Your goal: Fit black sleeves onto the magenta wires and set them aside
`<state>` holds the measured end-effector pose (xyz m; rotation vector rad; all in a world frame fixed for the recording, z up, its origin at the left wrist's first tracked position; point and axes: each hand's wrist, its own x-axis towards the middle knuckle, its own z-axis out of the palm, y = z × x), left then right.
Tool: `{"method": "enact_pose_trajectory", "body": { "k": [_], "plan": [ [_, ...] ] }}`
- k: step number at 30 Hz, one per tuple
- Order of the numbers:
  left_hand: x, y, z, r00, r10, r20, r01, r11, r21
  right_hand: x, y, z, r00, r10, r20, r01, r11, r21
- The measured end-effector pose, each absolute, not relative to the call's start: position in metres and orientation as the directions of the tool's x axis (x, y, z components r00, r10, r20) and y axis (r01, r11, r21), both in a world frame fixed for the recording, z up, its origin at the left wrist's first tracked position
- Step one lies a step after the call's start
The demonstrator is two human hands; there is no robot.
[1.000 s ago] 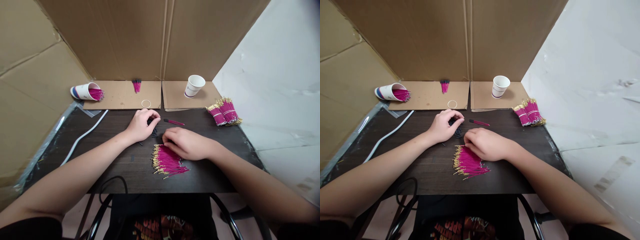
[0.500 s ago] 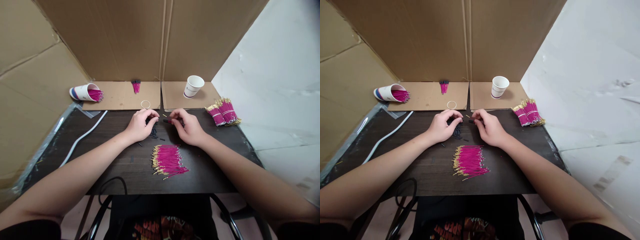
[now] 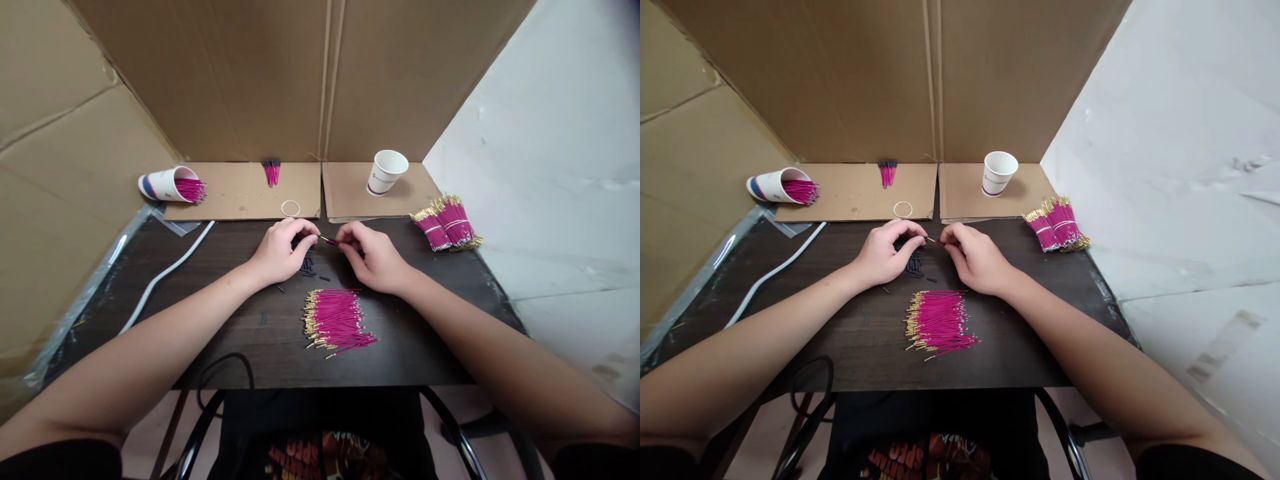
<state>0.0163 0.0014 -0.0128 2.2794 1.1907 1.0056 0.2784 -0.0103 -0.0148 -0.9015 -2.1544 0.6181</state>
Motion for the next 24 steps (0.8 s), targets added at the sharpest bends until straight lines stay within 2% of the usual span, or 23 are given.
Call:
{"method": "enact_pose_trajectory", "body": {
  "k": [11, 24],
  "plan": [
    [0.0153, 0.0014, -0.0135, 0.418, 0.804, 0.423, 0.553, -0.594, 0.583, 0.2797, -0.0083, -0.0148, -0.517, 0.738, 0.433, 0.441, 0.663, -0.604],
    [0.0147, 0.0015, -0.0148, 0.448, 0.791, 0.418, 0.554, -0.612, 0.564, 0.2820, -0.0083, -0.0073, -0.639, 0.628, 0.444, 0.437, 0.771, -0.463]
  ]
}}
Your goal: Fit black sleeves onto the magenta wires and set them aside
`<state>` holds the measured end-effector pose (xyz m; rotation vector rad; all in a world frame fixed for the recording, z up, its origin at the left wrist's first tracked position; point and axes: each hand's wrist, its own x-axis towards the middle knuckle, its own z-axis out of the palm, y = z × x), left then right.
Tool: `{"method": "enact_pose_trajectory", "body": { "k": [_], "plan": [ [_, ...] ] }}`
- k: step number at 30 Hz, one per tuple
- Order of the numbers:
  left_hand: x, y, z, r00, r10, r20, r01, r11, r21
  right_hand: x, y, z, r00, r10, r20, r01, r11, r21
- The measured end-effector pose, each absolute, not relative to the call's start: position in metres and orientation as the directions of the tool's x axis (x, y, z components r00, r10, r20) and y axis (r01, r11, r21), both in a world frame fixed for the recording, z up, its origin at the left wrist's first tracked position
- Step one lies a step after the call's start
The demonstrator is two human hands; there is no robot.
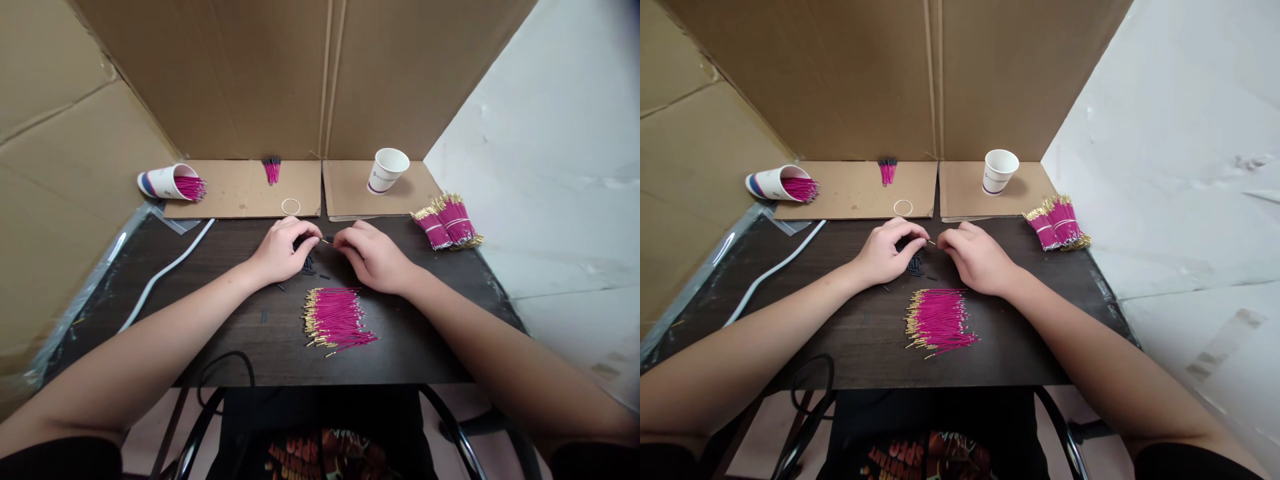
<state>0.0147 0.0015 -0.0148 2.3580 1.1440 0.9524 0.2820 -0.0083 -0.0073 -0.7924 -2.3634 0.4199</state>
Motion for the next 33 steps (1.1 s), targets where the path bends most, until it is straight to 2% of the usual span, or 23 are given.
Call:
{"method": "enact_pose_trajectory", "body": {
  "k": [12, 24, 33],
  "plan": [
    [0.0157, -0.0004, -0.0141, 0.508, 0.746, 0.430, 0.492, -0.661, 0.566, 0.2780, -0.0115, -0.0093, -0.590, 0.662, 0.462, 0.437, 0.743, -0.506],
    [0.0150, 0.0015, -0.0195, 0.508, 0.695, 0.509, 0.435, -0.717, 0.545, 0.2777, -0.0119, -0.0104, -0.516, 0.655, 0.552, 0.445, 0.756, -0.481],
    [0.0151, 0.0010, -0.0199, 0.502, 0.690, 0.521, 0.430, -0.722, 0.543, 0.2758, -0.0129, -0.0123, -0.523, 0.666, 0.532, 0.453, 0.745, -0.489]
  ]
}}
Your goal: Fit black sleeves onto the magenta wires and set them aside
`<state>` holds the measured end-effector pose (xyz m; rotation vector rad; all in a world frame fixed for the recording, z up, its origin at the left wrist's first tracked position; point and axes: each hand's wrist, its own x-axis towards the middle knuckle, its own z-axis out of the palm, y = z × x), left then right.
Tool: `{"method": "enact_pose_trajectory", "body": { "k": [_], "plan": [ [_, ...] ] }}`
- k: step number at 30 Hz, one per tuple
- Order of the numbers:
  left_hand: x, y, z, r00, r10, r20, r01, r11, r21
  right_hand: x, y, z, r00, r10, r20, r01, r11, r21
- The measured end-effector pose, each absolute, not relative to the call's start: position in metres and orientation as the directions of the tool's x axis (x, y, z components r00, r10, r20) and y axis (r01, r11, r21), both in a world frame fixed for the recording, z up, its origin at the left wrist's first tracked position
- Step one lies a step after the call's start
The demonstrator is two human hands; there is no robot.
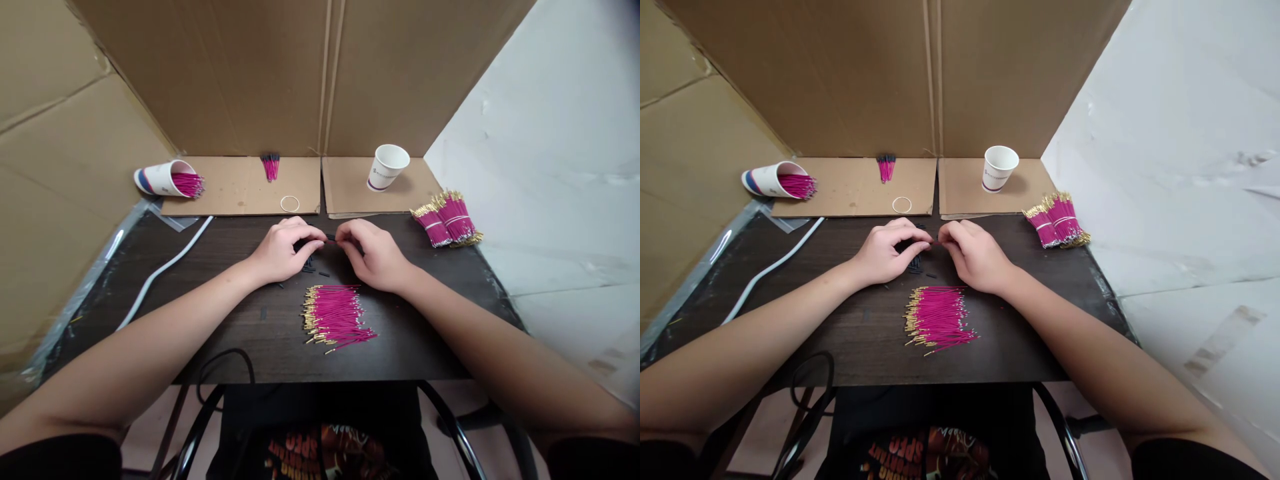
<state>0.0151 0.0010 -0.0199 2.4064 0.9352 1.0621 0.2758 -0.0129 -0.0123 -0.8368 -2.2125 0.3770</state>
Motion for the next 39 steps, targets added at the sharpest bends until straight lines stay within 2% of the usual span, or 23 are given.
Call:
{"method": "enact_pose_trajectory", "body": {
  "k": [12, 31, 39],
  "plan": [
    [0.017, 0.000, -0.018, 0.500, 0.704, 0.505, 0.442, -0.709, 0.550, 0.276, -0.013, -0.012, -0.525, 0.672, 0.523, 0.452, 0.740, -0.497],
    [0.017, 0.001, -0.016, 0.428, 0.815, 0.391, 0.654, -0.578, 0.488, 0.287, -0.004, -0.013, -0.573, 0.700, 0.426, 0.537, 0.713, -0.451],
    [0.017, 0.002, -0.021, 0.402, 0.815, 0.418, 0.671, -0.573, 0.472, 0.289, -0.002, -0.014, -0.582, 0.702, 0.411, 0.545, 0.711, -0.444]
  ]
}}
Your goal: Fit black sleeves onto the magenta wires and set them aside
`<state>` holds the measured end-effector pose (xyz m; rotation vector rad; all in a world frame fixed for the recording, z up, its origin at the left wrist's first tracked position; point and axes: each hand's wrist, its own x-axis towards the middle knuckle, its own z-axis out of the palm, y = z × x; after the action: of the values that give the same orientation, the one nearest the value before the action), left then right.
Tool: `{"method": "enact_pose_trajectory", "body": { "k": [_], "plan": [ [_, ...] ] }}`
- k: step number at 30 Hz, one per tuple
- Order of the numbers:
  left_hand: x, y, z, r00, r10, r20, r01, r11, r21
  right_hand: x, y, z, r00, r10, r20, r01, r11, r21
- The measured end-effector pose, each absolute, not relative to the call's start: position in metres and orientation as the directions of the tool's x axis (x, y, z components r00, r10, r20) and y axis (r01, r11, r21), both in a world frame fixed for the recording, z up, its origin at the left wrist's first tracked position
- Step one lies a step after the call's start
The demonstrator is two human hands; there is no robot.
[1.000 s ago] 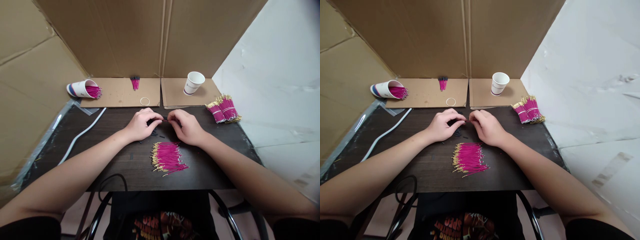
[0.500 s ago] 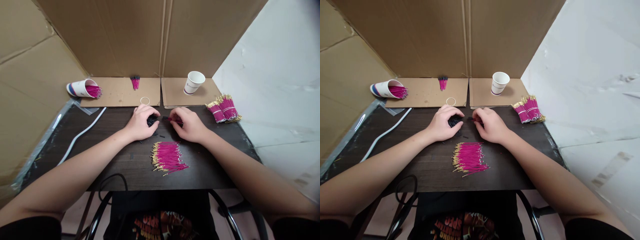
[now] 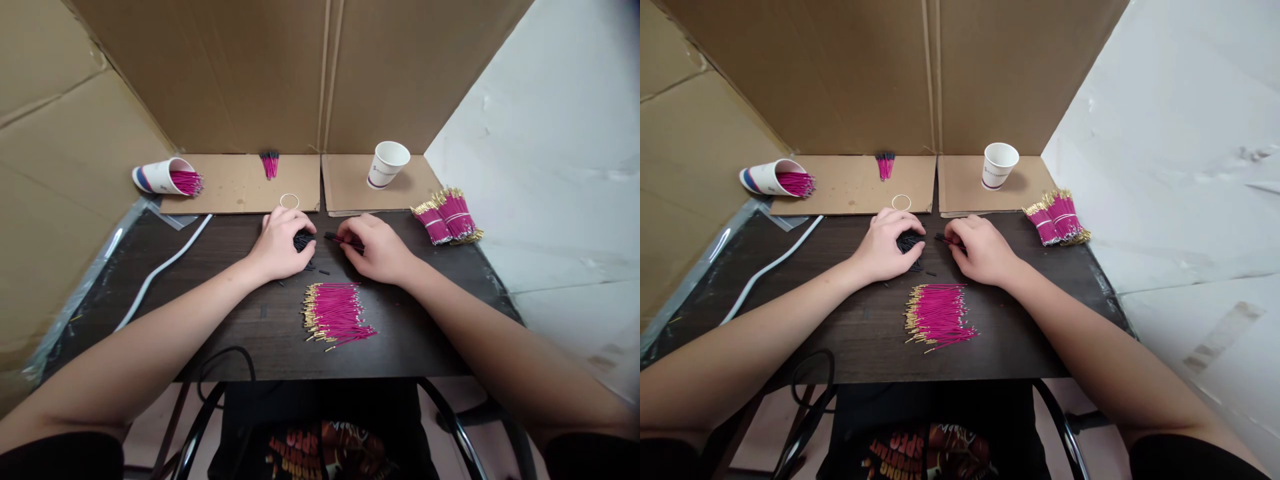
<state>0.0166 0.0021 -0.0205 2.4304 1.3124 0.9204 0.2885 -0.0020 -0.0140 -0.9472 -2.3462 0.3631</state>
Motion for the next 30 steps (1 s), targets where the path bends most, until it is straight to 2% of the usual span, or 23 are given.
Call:
{"method": "enact_pose_trajectory", "body": {
  "k": [8, 11, 17, 24, 26, 30],
  "plan": [
    [0.017, 0.002, -0.022, 0.376, 0.832, 0.409, 0.691, -0.546, 0.474, 0.288, -0.004, -0.015, -0.573, 0.709, 0.412, 0.567, 0.705, -0.426],
    [0.018, 0.001, -0.021, 0.377, 0.827, 0.417, 0.692, -0.550, 0.468, 0.283, -0.011, -0.008, -0.618, 0.675, 0.404, 0.520, 0.736, -0.434],
    [0.018, 0.002, -0.020, 0.389, 0.816, 0.427, 0.686, -0.566, 0.457, 0.274, -0.026, 0.006, -0.762, 0.566, 0.315, 0.343, 0.764, -0.546],
    [0.018, 0.001, -0.017, 0.391, 0.806, 0.443, 0.648, -0.584, 0.490, 0.274, -0.026, 0.007, -0.792, 0.551, 0.263, 0.344, 0.758, -0.554],
    [0.017, -0.001, -0.013, 0.456, 0.771, 0.444, 0.583, -0.636, 0.506, 0.276, -0.026, 0.010, -0.799, 0.549, 0.245, 0.338, 0.747, -0.572],
    [0.014, -0.006, -0.006, 0.692, 0.621, 0.368, 0.418, -0.760, 0.497, 0.280, -0.026, 0.017, -0.827, 0.534, 0.174, 0.330, 0.712, -0.619]
  ]
}}
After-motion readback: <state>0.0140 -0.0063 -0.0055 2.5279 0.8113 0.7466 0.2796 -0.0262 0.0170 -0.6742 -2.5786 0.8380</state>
